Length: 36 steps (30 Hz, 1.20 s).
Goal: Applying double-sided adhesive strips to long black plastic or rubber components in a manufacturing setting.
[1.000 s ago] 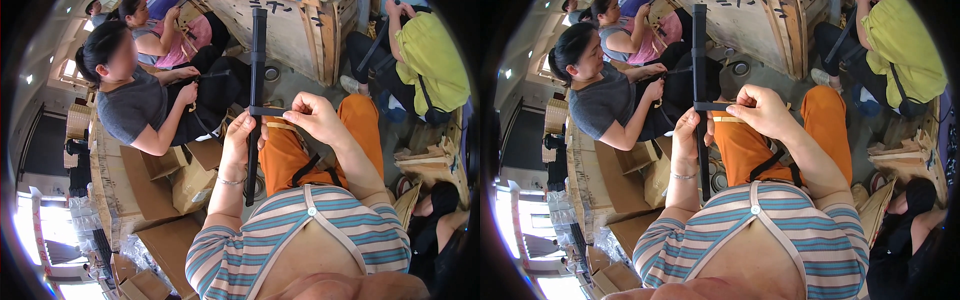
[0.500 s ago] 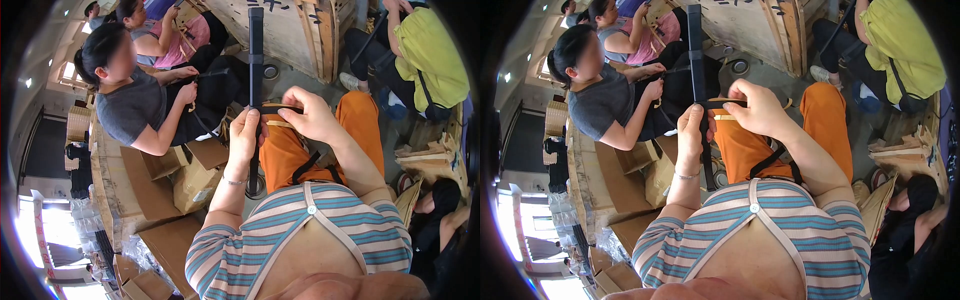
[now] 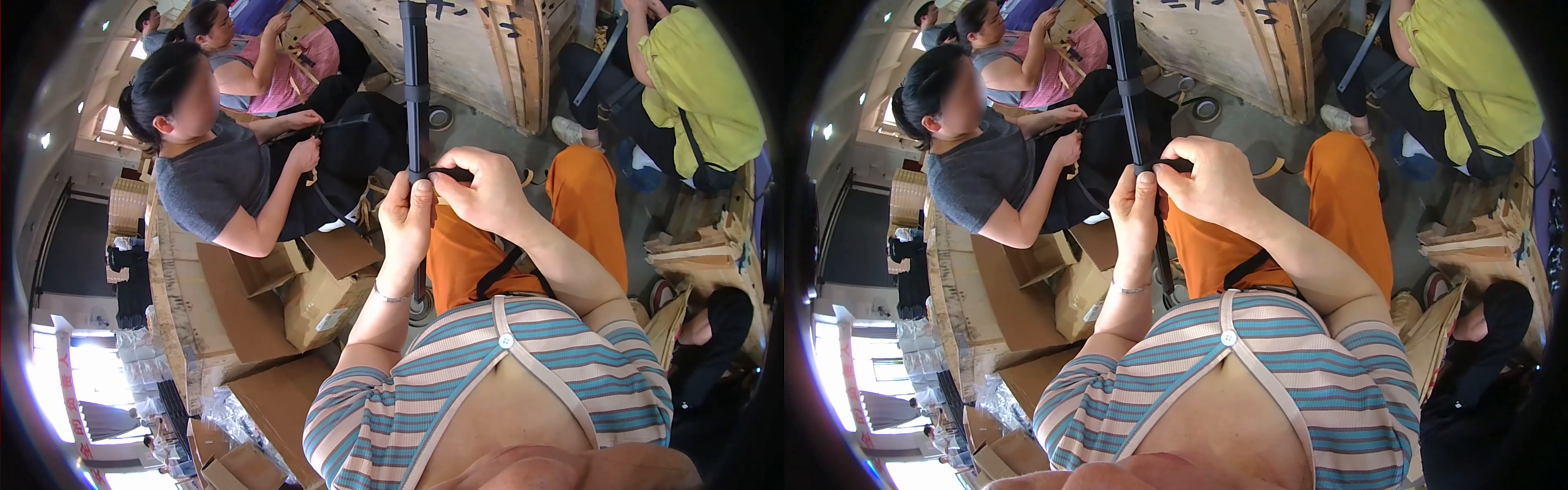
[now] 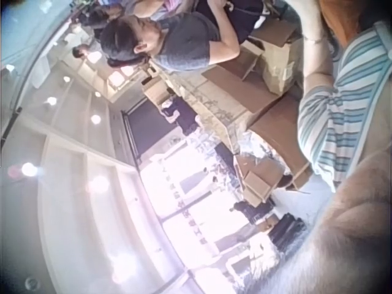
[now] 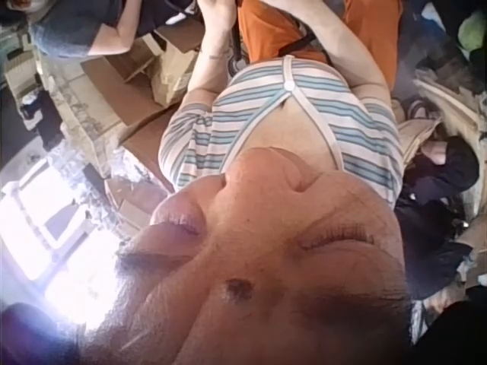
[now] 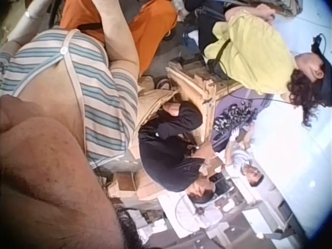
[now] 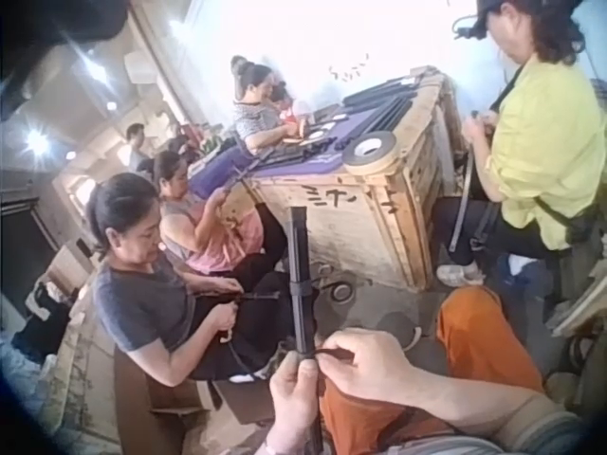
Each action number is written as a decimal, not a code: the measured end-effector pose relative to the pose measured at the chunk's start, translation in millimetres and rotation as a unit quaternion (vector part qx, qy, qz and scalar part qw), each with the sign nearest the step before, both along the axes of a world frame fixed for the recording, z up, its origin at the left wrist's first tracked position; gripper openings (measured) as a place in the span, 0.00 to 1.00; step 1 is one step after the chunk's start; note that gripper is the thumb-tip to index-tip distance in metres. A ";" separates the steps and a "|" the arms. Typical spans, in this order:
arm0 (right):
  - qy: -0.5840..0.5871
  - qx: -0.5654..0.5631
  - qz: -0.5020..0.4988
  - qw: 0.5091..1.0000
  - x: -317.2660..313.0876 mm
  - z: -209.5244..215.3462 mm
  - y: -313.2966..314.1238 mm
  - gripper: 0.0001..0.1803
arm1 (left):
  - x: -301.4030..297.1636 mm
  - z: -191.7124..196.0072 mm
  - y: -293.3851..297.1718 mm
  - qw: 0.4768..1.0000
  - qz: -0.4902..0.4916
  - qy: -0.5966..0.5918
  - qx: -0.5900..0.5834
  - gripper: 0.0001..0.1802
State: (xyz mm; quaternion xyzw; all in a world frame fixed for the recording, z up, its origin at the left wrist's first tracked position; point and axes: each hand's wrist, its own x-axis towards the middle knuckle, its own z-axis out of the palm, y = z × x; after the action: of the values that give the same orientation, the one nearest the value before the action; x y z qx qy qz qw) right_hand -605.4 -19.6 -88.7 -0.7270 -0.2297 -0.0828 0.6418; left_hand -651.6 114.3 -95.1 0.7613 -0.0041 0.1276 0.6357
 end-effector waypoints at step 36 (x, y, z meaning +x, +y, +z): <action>0.207 -0.064 -0.008 0.976 38.0 -79.0 -9.4 0.08 | 10.3 4.3 0.0 0.947 -0.104 0.106 -0.286 0.22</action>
State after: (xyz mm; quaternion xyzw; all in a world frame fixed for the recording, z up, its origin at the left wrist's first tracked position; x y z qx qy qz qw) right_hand -567.4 -29.0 -167.8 -0.7698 -0.0907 0.0797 0.6268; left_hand -641.3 114.3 -90.8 0.5520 0.0210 -0.0253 0.8332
